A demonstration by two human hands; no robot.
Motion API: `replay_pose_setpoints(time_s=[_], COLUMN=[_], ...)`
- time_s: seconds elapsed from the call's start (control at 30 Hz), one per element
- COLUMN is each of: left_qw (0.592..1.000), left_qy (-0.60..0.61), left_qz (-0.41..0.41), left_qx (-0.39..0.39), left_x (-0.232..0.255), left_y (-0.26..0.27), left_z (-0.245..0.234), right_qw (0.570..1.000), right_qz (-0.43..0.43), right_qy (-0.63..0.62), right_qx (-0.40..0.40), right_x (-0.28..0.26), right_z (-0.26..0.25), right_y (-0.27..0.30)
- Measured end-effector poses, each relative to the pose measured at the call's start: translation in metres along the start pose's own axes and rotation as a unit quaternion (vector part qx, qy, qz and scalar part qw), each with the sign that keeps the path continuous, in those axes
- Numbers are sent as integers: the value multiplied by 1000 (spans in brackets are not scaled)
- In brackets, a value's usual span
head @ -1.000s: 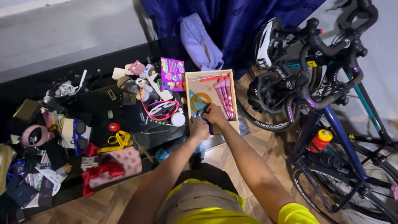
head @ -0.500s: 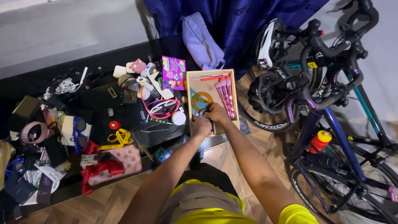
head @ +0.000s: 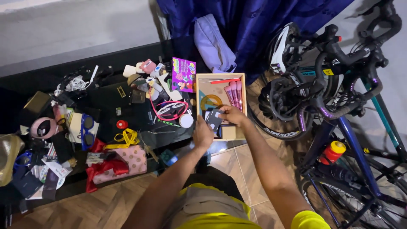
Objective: The person organizes various small items on a table and places some items, including a dark handheld device and a white card, into a wooden side table drawer.
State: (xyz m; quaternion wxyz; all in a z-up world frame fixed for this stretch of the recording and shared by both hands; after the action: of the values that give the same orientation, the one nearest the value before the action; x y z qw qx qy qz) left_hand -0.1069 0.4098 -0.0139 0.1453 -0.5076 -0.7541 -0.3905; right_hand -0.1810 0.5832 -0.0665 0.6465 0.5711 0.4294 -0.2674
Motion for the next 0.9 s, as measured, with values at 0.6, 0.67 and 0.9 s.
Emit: replay_pose_setpoints(time_s=[0.6, 0.67, 0.9], left_qw=[984, 985, 975], left_qy=[172, 170, 220], left_qz=[30, 19, -28], left_qx=[29, 34, 33], left_x=[-78, -99, -91], left_y=[-33, -35, -12], left_z=[-96, -89, -115], right_qw=[827, 823, 799], right_qz=[-99, -79, -25], right_qy=[552, 563, 596], right_qx=[33, 1, -73], right_x=[-11, -22, -65], right_z=[27, 34, 56], right_y=[-82, -73, -23])
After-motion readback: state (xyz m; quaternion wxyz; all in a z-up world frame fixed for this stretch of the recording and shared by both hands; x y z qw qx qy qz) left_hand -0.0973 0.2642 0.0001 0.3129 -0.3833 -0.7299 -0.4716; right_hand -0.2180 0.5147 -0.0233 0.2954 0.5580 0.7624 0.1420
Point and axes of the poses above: each hand's wrist, its own y-axis away from the middle knuckle, its own z-axis out of the palm, x = y × z, the point moved 1 cm from there along -y, towards the middle knuckle, and after that the axes turned 3 degrees about -z, right-handed, at the moved point
